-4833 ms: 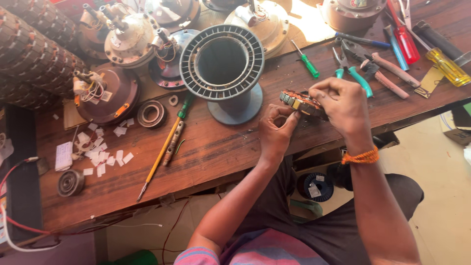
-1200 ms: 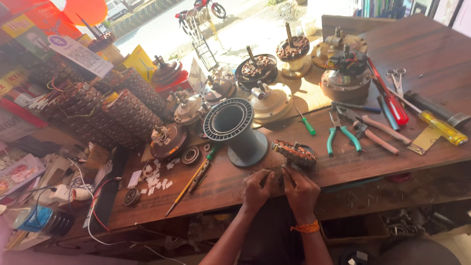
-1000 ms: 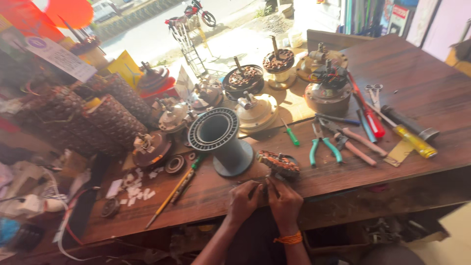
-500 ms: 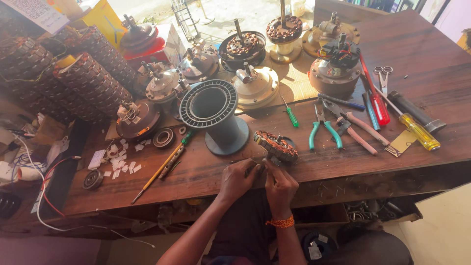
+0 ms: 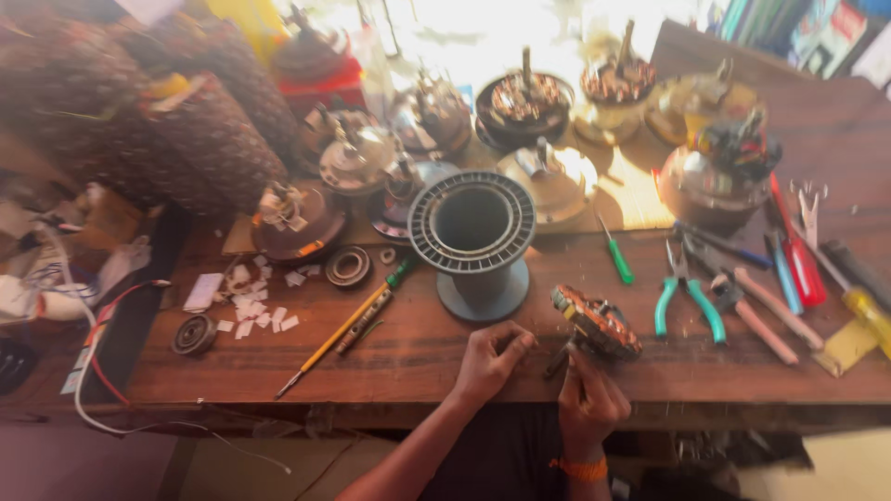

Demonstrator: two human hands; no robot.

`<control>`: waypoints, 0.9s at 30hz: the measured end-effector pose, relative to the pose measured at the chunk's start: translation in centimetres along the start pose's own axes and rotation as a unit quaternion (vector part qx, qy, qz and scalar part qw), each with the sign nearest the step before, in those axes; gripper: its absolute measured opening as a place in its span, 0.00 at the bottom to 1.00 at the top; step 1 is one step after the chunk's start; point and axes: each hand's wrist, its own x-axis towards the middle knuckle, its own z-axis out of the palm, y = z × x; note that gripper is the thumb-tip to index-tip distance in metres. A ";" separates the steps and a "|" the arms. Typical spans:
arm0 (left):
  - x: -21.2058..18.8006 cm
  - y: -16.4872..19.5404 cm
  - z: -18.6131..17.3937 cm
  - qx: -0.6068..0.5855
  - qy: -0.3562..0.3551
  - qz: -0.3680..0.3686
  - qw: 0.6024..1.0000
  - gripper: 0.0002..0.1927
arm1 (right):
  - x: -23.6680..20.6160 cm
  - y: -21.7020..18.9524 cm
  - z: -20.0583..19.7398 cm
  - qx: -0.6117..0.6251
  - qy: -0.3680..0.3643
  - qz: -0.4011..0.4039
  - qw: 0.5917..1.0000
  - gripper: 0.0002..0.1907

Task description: The person sits at a workbench and works on a small electric motor armature, fitting and pressing components onto it by hand and turning it to work on different sides. They hold the rotor with one hand while seating parts with the other, repeating this around the part.

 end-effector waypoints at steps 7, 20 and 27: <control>-1.7 -0.3 0.9 0.029 -0.024 -0.011 0.999 0.11 | -1.6 1.1 -2.1 -0.031 -0.027 -0.002 0.999 0.14; -1.7 2.2 2.5 0.301 -0.067 0.261 0.915 0.27 | -1.0 0.4 -3.2 -0.024 -0.043 0.030 0.998 0.09; 1.5 3.3 2.4 0.398 -0.067 0.403 0.822 0.23 | -0.2 0.0 -4.9 0.015 -0.098 0.093 0.991 0.07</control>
